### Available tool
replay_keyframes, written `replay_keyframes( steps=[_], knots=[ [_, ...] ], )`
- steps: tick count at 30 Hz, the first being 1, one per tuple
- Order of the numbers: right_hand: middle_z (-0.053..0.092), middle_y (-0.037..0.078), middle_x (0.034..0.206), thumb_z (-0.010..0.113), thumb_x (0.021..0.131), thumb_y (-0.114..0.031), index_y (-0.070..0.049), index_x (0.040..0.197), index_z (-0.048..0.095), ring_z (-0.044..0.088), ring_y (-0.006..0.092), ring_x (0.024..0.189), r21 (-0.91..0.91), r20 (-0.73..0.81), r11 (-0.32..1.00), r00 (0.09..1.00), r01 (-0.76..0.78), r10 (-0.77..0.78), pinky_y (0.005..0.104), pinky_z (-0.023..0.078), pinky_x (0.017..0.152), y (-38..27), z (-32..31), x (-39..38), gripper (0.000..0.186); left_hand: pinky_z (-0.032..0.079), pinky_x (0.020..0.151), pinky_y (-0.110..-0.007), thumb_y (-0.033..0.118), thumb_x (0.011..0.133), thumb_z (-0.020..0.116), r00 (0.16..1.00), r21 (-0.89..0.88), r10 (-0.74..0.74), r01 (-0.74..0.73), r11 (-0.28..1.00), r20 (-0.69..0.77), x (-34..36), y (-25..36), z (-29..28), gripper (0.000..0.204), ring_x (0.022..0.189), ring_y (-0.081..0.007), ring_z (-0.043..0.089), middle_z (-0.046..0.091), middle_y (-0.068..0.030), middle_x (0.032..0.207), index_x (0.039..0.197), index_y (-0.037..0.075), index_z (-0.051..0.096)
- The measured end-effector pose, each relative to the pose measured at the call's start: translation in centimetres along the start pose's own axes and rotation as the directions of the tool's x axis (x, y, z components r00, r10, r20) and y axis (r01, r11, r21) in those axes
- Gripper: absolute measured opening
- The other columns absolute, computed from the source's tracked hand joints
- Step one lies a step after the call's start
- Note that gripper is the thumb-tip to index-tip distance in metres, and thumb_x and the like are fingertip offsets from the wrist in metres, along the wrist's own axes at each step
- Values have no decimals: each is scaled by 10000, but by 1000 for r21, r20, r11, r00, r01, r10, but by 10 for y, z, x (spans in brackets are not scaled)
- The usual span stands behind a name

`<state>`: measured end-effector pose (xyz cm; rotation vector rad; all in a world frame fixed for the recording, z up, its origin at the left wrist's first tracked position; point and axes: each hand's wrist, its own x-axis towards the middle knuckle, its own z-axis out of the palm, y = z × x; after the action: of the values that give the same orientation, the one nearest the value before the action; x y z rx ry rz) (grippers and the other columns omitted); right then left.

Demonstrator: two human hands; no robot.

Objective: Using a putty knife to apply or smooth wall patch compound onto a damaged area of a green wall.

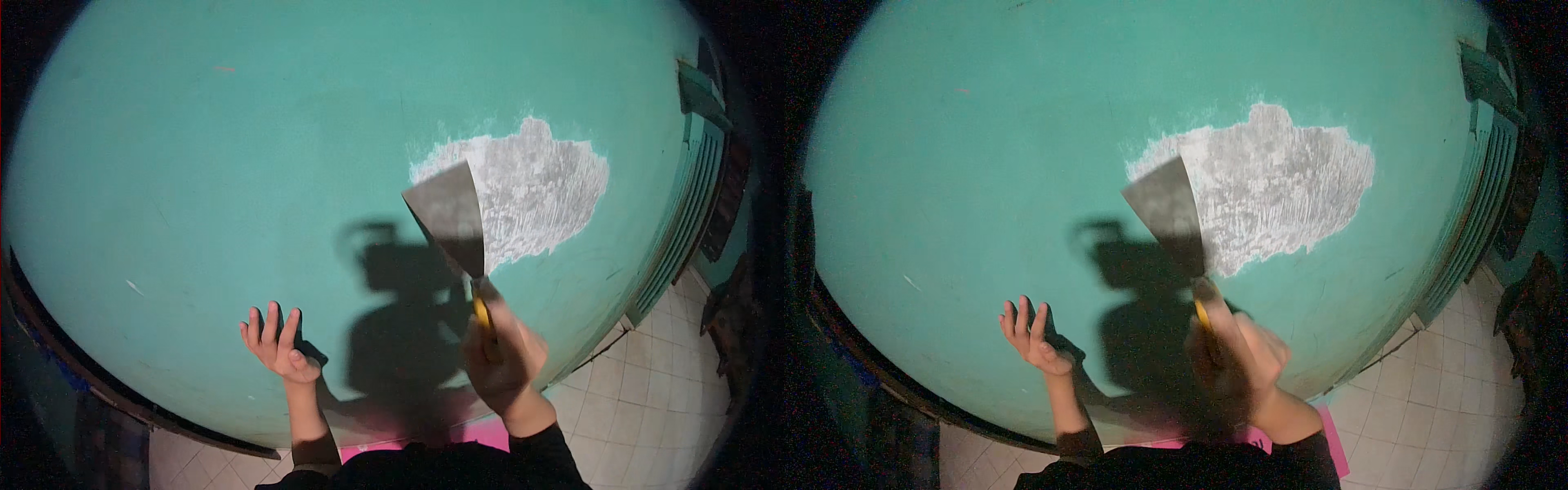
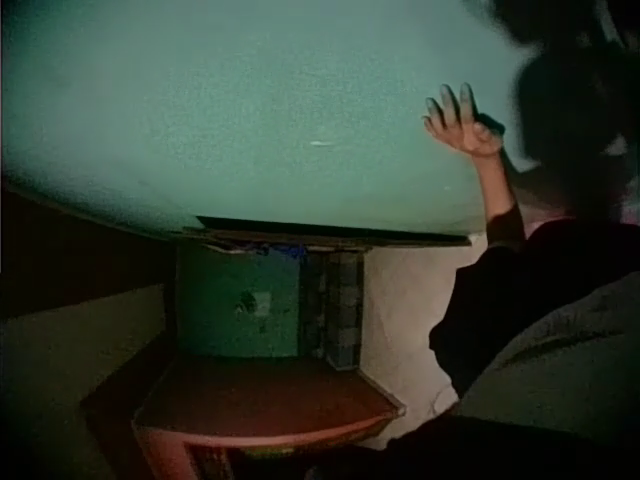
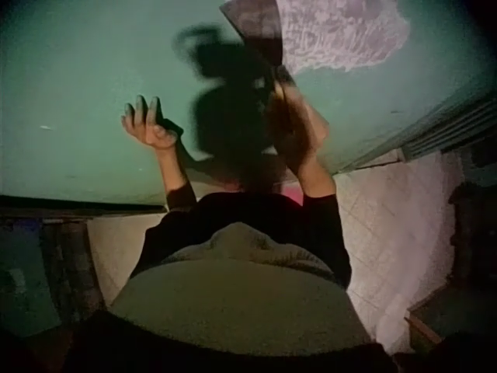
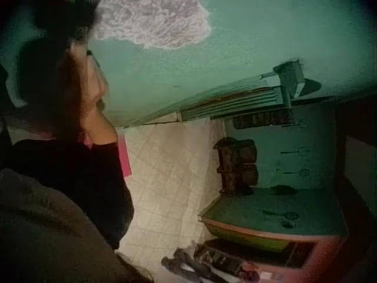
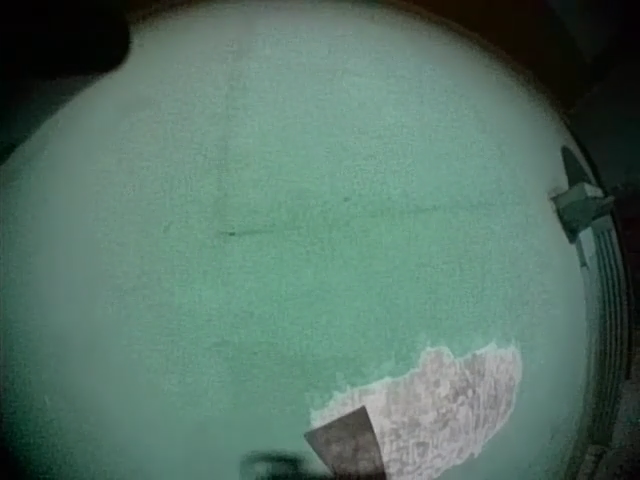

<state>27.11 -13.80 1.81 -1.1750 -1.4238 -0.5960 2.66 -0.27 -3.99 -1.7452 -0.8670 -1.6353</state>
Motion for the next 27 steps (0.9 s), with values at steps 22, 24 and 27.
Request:
replay_keyframes(
  steps=[22, 24, 27],
  knots=[
    [628, 186, 1020, 615, 680, 87, 14, 944, 646, 642, 230, 714, 14, -179, 999, 983, -34, 36, 260, 503, 632, -3, 9, -4, 275, 168, 1055, -437, 318, 903, 218, 987, -10, -19, 21, 1000, 158, 11, -11, -20, 504, 1205, -271, 404, 566, -74, 1184, 1028, 126, 667],
    [628, 185, 1023, 615, 678, 85, 9, 951, 646, 642, 227, 712, 21, -159, 1000, 987, -11, 14, 258, 503, 630, -4, 8, 5, 285, 169, 1056, -437, 315, 901, 221, 990, -5, 14, -14, 1000, 139, 12, -16, -23, 502, 1199, -268, 409, 570, -76, 1179, 1026, 126, 669],
    [625, 185, 1029, 614, 678, 80, 3, 955, 649, 642, 226, 714, 13, -122, 1000, 992, -11, 13, 257, 503, 629, -11, 1, 0, 290, 166, 1059, -438, 315, 900, 223, 990, -1, 61, -61, 998, 125, 7, -25, -22, 498, 1202, -264, 408, 566, -75, 1187, 1033, 130, 666]
  ],
)
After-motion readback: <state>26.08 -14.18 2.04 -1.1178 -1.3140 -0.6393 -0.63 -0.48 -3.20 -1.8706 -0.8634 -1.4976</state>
